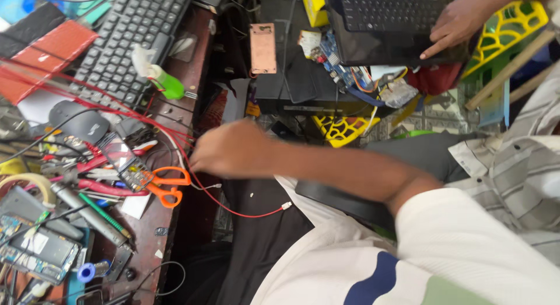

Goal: The person sits at a cluttered repair bench and disassembles a smartphone, separating the back cover from the body and lifting out the battery. They then handle a small internal board and cable, work on it with a hand tool, and finally reach toward a laptop and keyboard on the bench.

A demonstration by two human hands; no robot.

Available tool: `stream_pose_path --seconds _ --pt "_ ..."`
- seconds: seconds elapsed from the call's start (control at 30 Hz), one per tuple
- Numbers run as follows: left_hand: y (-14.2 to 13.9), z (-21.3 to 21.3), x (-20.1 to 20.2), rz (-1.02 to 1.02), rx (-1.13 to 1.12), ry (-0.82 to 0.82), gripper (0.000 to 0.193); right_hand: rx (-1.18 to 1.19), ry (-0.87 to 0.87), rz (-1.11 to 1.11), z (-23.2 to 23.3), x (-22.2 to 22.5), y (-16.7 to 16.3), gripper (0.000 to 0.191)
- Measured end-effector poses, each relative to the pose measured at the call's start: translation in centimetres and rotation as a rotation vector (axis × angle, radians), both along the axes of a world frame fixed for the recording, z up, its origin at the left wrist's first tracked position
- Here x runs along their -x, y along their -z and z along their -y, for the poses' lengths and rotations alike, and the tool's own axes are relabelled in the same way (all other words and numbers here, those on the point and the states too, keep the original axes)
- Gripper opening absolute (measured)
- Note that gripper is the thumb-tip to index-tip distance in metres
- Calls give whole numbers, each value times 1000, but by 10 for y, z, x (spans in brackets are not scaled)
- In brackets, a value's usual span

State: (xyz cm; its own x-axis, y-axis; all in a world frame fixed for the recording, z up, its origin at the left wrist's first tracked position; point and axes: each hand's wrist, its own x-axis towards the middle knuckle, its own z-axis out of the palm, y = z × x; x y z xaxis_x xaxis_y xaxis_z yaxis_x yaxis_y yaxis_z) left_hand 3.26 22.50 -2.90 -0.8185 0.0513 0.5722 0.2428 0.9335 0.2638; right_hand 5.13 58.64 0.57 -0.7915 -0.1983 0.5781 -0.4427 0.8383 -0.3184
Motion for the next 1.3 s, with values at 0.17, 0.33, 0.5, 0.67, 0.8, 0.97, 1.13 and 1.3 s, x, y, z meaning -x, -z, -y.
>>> stream_pose_path --seconds 0.17,0.33,0.5,0.67,0.8,0.97,1.13,1.3 --pt "-39 -80 -21 -65 -51 483 18 548 636 116 -136 -110 9 34" --pt "-31 -239 -86 30 -179 979 18 89 1119 -126 -225 -194 40 42" --pt "-3 -387 -173 762 -161 1441 43 -35 1232 26 -293 -225 53 54" --pt "30 -434 -203 563 45 1576 45 -12 1153 118 -319 -219 59 48" --pt "48 -438 -199 574 46 1595 31 10 1201 112 -335 -222 73 45" --pt "55 -449 -199 566 39 1596 28 43 1224 85 -345 -233 97 44" --pt "57 -453 -196 636 53 1606 26 77 1160 34 -345 -231 109 47" --pt "54 -452 -196 667 50 1593 26 -3 1110 74 -359 -220 106 52"
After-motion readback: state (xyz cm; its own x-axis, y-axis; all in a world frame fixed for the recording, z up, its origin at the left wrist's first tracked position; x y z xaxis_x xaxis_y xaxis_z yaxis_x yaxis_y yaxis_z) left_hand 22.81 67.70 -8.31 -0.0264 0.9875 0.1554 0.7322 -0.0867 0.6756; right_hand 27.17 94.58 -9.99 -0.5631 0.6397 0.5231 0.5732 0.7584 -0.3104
